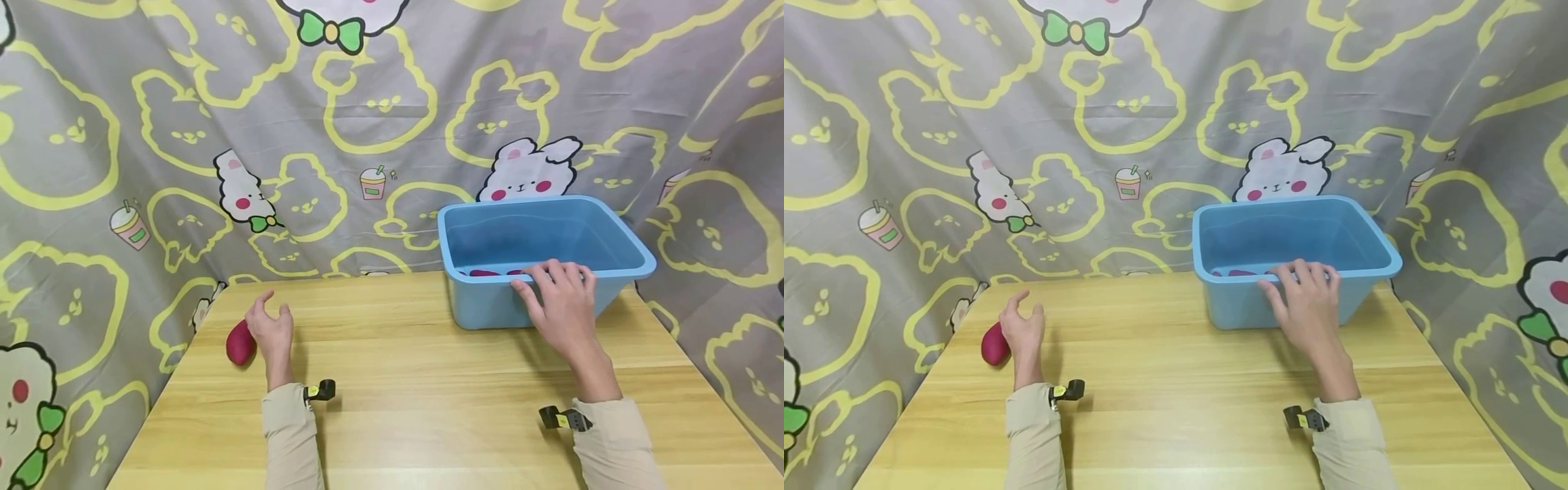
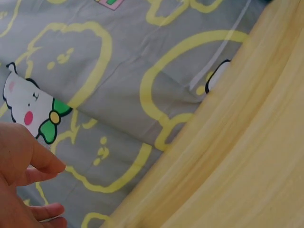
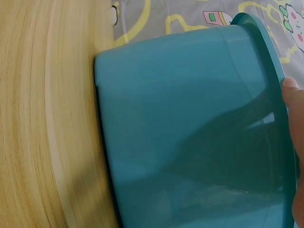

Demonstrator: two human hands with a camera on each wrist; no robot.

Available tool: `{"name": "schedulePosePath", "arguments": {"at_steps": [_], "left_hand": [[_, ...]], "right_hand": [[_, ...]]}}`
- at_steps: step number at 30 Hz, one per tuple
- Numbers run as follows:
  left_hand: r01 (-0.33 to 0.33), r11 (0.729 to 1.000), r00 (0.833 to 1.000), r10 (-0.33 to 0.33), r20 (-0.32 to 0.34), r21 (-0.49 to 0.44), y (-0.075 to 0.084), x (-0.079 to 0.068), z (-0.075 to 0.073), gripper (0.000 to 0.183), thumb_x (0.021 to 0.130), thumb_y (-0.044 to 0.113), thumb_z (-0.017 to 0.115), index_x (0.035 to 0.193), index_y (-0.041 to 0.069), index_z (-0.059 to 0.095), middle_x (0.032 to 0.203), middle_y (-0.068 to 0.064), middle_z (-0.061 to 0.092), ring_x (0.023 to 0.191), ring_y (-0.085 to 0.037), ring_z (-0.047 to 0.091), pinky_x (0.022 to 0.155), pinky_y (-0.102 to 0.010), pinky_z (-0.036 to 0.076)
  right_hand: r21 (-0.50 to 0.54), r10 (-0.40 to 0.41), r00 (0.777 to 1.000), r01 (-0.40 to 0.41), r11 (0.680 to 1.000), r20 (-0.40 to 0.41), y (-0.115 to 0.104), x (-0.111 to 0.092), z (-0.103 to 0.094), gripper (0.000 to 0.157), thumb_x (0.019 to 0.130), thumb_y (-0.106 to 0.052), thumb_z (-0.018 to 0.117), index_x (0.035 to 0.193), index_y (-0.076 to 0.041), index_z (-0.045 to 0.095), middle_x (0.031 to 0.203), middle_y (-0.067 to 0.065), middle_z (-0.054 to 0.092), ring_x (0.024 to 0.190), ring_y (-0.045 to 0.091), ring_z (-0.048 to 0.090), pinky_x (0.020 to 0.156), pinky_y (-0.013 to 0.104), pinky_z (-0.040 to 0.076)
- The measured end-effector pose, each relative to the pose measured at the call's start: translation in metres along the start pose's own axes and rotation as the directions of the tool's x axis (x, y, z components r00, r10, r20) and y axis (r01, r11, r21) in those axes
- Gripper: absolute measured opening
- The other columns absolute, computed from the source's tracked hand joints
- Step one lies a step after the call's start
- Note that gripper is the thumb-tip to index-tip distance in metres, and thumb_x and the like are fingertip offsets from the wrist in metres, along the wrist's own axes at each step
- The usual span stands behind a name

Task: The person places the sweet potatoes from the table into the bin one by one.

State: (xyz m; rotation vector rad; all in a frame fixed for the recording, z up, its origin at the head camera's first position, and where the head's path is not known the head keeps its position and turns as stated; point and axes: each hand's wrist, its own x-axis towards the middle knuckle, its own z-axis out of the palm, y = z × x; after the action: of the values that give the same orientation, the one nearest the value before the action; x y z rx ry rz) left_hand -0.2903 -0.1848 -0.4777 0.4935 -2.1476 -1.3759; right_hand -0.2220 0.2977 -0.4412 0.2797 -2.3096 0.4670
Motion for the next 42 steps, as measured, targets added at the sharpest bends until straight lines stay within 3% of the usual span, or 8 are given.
{"name": "schedulePosePath", "arguments": {"at_steps": [11, 18, 25, 33, 37, 42], "left_hand": [[0.097, 0.995, 0.995, -0.097, -0.005, 0.032, -0.011, 0.0, 0.002, 0.048, 0.095, 0.01, 0.059, 0.142, 0.005, 0.057, 0.152, -0.031, 0.031, 0.142, -0.049, 0.027, 0.115, -0.061, 0.026], [0.12, 0.993, 0.992, -0.119, -0.032, 0.007, -0.015, 0.001, 0.001, 0.048, 0.094, 0.007, 0.061, 0.142, 0.004, 0.057, 0.153, -0.03, 0.029, 0.142, -0.048, 0.027, 0.117, -0.06, 0.025], [0.136, 0.991, 0.985, -0.137, -0.108, -0.019, -0.016, 0.002, -0.001, 0.05, 0.092, 0.007, 0.062, 0.142, 0.006, 0.056, 0.153, -0.029, 0.026, 0.141, -0.046, 0.027, 0.116, -0.058, 0.025], [0.144, 0.989, 0.981, -0.146, -0.126, -0.03, -0.013, 0.004, -0.002, 0.049, 0.093, 0.006, 0.061, 0.141, 0.005, 0.057, 0.155, -0.029, 0.026, 0.142, -0.044, 0.026, 0.119, -0.054, 0.024], [0.122, 0.992, 0.983, -0.122, -0.138, -0.014, -0.013, 0.005, -0.003, 0.045, 0.093, 0.005, 0.061, 0.138, 0.003, 0.059, 0.152, -0.027, 0.032, 0.142, -0.043, 0.029, 0.12, -0.052, 0.022], [0.045, 0.996, 0.981, -0.031, -0.19, 0.072, -0.015, 0.007, -0.011, 0.041, 0.09, 0.002, 0.06, 0.13, 0.0, 0.064, 0.142, -0.029, 0.044, 0.138, -0.048, 0.035, 0.121, -0.053, 0.014]], "right_hand": [[0.009, -0.008, 1.0, 0.008, 1.0, 0.002, 0.001, 0.002, -0.001, 0.028, 0.096, -0.032, 0.071, 0.11, -0.008, 0.069, 0.109, 0.018, 0.062, 0.109, 0.043, 0.048, 0.106, 0.066, 0.023], [0.001, -0.013, 1.0, 0.013, 1.0, 0.002, 0.002, 0.002, 0.0, 0.029, 0.096, -0.033, 0.07, 0.11, -0.008, 0.069, 0.109, 0.018, 0.062, 0.109, 0.043, 0.048, 0.106, 0.066, 0.023], [0.006, -0.014, 1.0, 0.014, 1.0, -0.003, 0.002, 0.002, 0.001, 0.029, 0.096, -0.033, 0.071, 0.109, -0.007, 0.07, 0.109, 0.017, 0.062, 0.108, 0.043, 0.048, 0.105, 0.066, 0.023], [0.005, -0.012, 1.0, 0.012, 1.0, -0.008, 0.003, 0.002, 0.0, 0.029, 0.096, -0.033, 0.07, 0.108, -0.007, 0.07, 0.108, 0.018, 0.063, 0.108, 0.044, 0.048, 0.105, 0.066, 0.024], [0.006, -0.008, 1.0, 0.008, 1.0, -0.007, 0.003, 0.001, 0.0, 0.029, 0.096, -0.032, 0.071, 0.108, -0.006, 0.07, 0.108, 0.018, 0.062, 0.108, 0.044, 0.049, 0.105, 0.066, 0.024], [0.003, -0.01, 1.0, 0.01, 1.0, -0.009, 0.002, -0.001, 0.001, 0.029, 0.096, -0.033, 0.071, 0.108, -0.007, 0.07, 0.108, 0.018, 0.063, 0.108, 0.044, 0.049, 0.104, 0.067, 0.024]]}}
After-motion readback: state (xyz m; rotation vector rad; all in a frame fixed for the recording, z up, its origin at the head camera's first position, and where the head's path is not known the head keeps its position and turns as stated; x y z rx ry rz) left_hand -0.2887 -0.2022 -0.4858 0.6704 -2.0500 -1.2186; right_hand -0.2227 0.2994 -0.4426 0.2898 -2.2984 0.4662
